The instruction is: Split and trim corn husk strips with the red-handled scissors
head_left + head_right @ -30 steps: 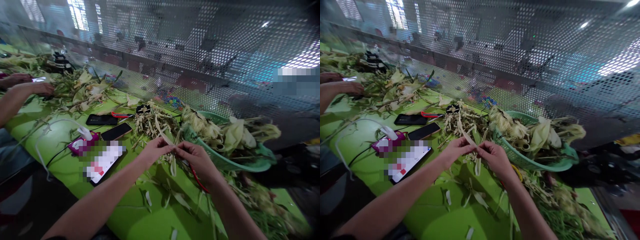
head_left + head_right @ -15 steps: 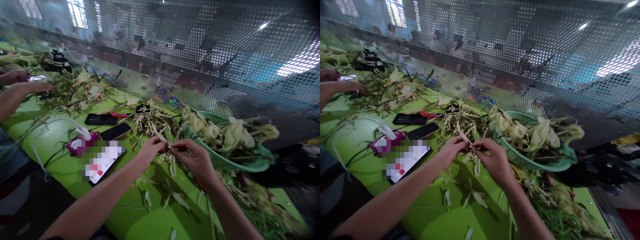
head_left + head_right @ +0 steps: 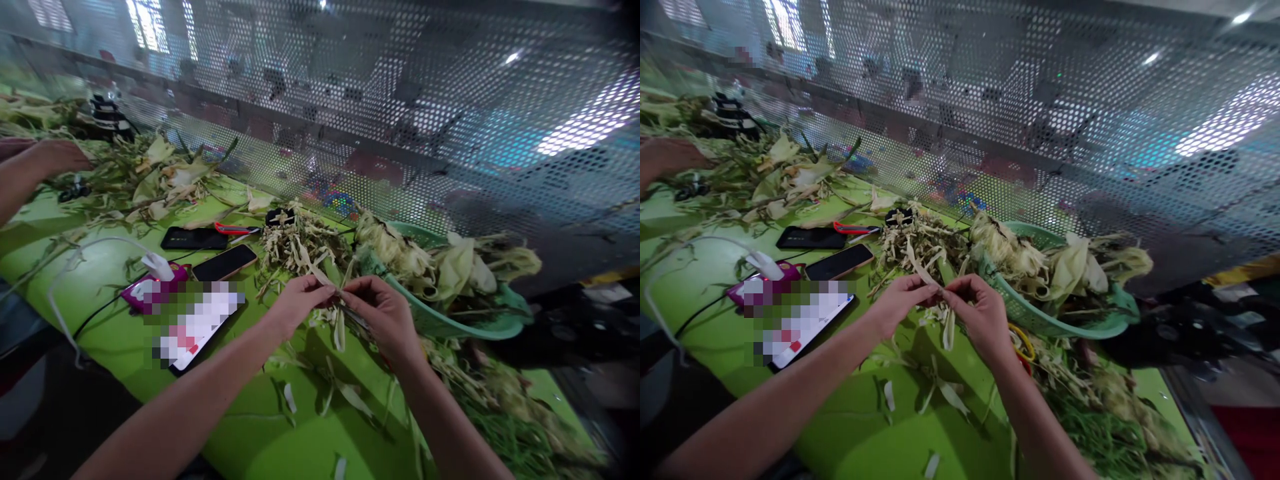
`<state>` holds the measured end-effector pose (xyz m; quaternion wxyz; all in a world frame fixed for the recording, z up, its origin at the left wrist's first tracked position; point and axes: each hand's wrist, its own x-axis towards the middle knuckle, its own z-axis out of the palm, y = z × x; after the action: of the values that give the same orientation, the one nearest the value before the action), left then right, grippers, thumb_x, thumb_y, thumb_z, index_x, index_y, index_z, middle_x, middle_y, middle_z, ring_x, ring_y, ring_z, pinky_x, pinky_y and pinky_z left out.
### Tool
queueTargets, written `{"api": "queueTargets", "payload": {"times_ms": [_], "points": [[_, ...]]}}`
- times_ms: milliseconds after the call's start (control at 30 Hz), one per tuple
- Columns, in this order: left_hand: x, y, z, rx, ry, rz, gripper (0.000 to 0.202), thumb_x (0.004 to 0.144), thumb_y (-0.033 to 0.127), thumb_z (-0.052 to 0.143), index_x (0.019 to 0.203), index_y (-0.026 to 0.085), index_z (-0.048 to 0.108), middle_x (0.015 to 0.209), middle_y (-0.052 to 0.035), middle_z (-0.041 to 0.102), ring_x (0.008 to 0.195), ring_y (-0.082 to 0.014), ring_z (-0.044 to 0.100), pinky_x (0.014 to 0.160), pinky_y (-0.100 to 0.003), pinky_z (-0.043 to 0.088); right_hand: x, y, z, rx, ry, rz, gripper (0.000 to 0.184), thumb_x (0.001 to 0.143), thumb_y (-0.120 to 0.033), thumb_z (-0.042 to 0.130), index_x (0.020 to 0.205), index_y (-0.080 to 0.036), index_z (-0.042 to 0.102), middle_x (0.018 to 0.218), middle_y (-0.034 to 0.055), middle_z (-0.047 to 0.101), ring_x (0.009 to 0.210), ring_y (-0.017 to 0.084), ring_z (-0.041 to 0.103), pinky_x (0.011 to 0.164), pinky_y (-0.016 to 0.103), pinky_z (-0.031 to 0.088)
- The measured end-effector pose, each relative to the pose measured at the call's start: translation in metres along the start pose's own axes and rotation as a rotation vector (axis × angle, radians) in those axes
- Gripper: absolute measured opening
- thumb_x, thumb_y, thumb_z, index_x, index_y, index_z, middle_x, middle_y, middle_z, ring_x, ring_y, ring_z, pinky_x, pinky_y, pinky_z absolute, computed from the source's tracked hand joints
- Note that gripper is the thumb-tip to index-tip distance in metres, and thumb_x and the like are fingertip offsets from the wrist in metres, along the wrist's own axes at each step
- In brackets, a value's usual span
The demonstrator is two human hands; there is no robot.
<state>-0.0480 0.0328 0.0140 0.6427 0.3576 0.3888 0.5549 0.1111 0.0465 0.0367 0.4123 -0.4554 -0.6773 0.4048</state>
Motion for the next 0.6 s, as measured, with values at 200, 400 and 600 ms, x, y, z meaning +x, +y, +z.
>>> {"api": "queueTargets", "payload": {"times_ms": [200, 400, 600], "points": [[0.0031, -0.0031, -0.0013, -0.036, -0.030, -0.009, 0.024, 0.058, 0.030, 0.078, 0.071, 0.011, 0.068, 0.067, -0.0025, 0.063, 0.064, -0.0108, 0.053, 0.066, -0.024, 0.042, -0.0006, -0.0013, 0.0005, -0.058, 0.000, -0.045, 0.019, 0.075, -0.035, 0.070, 0.083, -0.018, 0.064, 0.076, 0.0022, 0.063, 0.068, 0.016, 0.056, 0.064, 0.027, 0.045], [0.0020, -0.0055, -0.0058, -0.067, -0.044, -0.043, 0.028, 0.062, 0.035, 0.076, 0.073, 0.012, 0.068, 0.063, -0.0012, 0.059, 0.059, -0.0092, 0.051, 0.061, -0.023, 0.039, -0.0020, -0.0076, -0.0017, -0.197, -0.035, -0.189, 0.014, 0.078, -0.032, 0.067, 0.086, -0.020, 0.068, 0.081, 0.0039, 0.066, 0.077, 0.019, 0.060, 0.072, 0.031, 0.047], [0.0033, -0.0073, -0.0058, -0.062, -0.032, -0.064, 0.030, 0.059, 0.036, 0.079, 0.073, 0.011, 0.069, 0.063, -0.0020, 0.060, 0.059, -0.0095, 0.051, 0.061, -0.024, 0.040, -0.0011, -0.0063, -0.0047, -0.339, -0.022, -0.263, 0.010, 0.081, -0.029, 0.064, 0.083, -0.021, 0.068, 0.081, 0.0040, 0.067, 0.076, 0.019, 0.061, 0.071, 0.031, 0.047]]}}
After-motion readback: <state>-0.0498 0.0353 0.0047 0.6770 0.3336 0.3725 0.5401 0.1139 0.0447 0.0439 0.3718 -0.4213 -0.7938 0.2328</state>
